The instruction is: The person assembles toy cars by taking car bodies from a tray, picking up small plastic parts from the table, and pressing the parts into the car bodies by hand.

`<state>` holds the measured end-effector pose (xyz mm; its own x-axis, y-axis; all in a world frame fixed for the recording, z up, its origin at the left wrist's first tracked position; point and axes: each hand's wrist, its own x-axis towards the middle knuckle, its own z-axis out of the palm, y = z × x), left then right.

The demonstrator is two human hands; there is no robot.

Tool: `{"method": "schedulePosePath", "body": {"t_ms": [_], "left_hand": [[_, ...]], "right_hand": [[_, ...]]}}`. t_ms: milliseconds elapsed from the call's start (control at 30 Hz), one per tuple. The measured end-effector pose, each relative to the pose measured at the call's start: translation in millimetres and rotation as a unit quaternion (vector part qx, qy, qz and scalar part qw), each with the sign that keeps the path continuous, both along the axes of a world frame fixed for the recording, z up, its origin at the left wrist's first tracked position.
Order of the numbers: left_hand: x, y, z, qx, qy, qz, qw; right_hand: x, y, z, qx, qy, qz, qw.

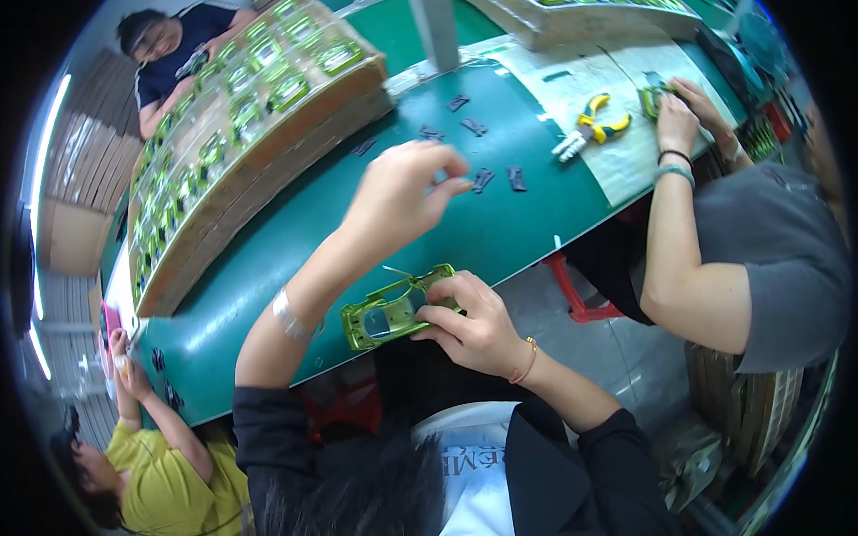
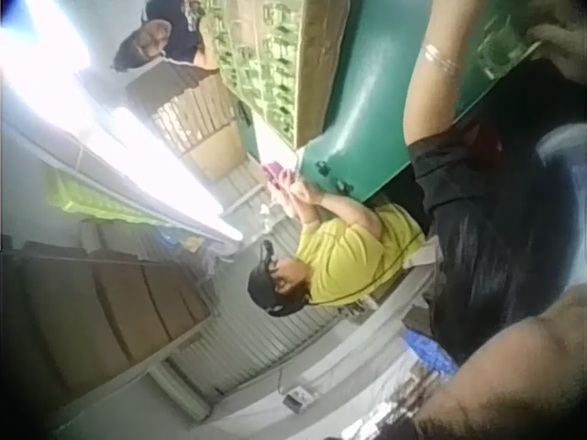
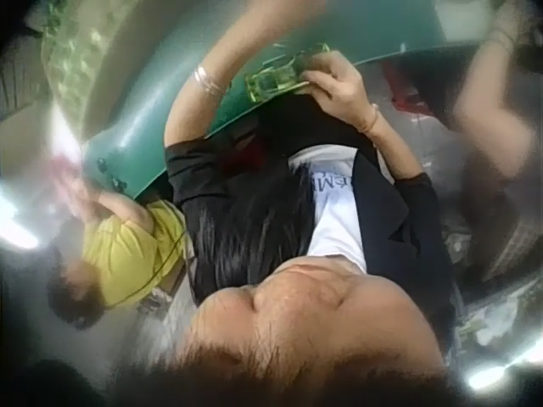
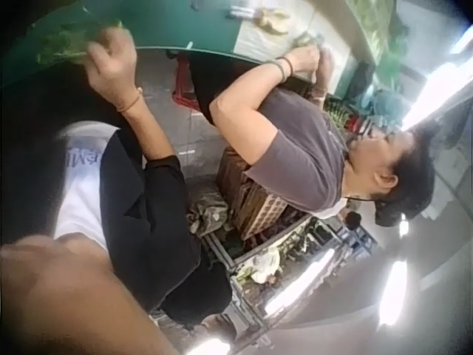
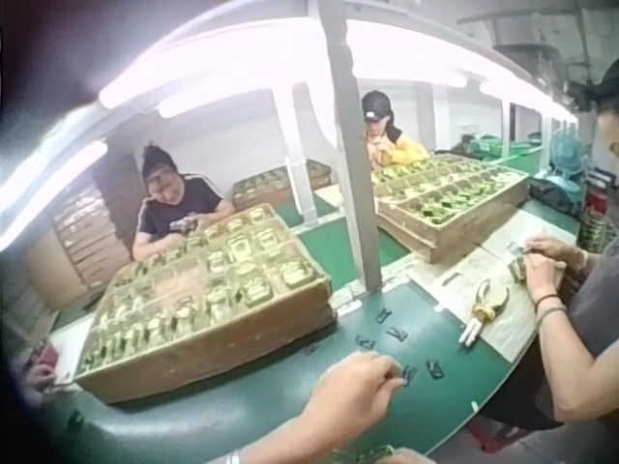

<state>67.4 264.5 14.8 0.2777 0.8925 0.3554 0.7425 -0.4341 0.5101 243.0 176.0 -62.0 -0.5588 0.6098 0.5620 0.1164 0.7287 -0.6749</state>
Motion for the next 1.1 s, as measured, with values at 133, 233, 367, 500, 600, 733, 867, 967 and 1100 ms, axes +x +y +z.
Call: {"method": "schedulePosePath", "body": {"t_ms": [133,233,367,500,600,733,867,967,1100], "left_hand": [[11,43,-28,-0.097,0.052,0.033,0.993],[16,55,-25,-0.166,0.127,0.032,0.977],[17,53,-24,-0.161,0.128,0.025,0.978],[-5,17,-11,-0.165,-0.049,0.039,0.984],[-32,-33,-1,-0.214,-0.217,0.061,0.951],[-61,-109,-6,-0.102,-0.125,0.130,0.978],[-74,-180,-5,-0.113,-0.158,0.218,0.956],[-71,-205,-5,-0.168,-0.344,0.226,0.896],[-70,-211,-12,-0.125,-0.245,0.229,0.934]], "right_hand": [[-4,-1,-2,0.069,-0.023,0.016,0.997],[-4,-1,-6,0.053,-0.032,0.017,0.998],[-5,0,-3,0.068,-0.062,0.010,0.996],[-5,3,-5,0.093,-0.061,0.002,0.994],[-9,4,-9,0.094,-0.060,0.020,0.994],[-21,7,-7,0.074,-0.064,0.067,0.993],[-37,2,4,0.107,-0.120,0.050,0.986],[-43,4,3,0.133,-0.120,0.051,0.983],[-45,6,0,0.126,-0.114,0.054,0.984]]}}
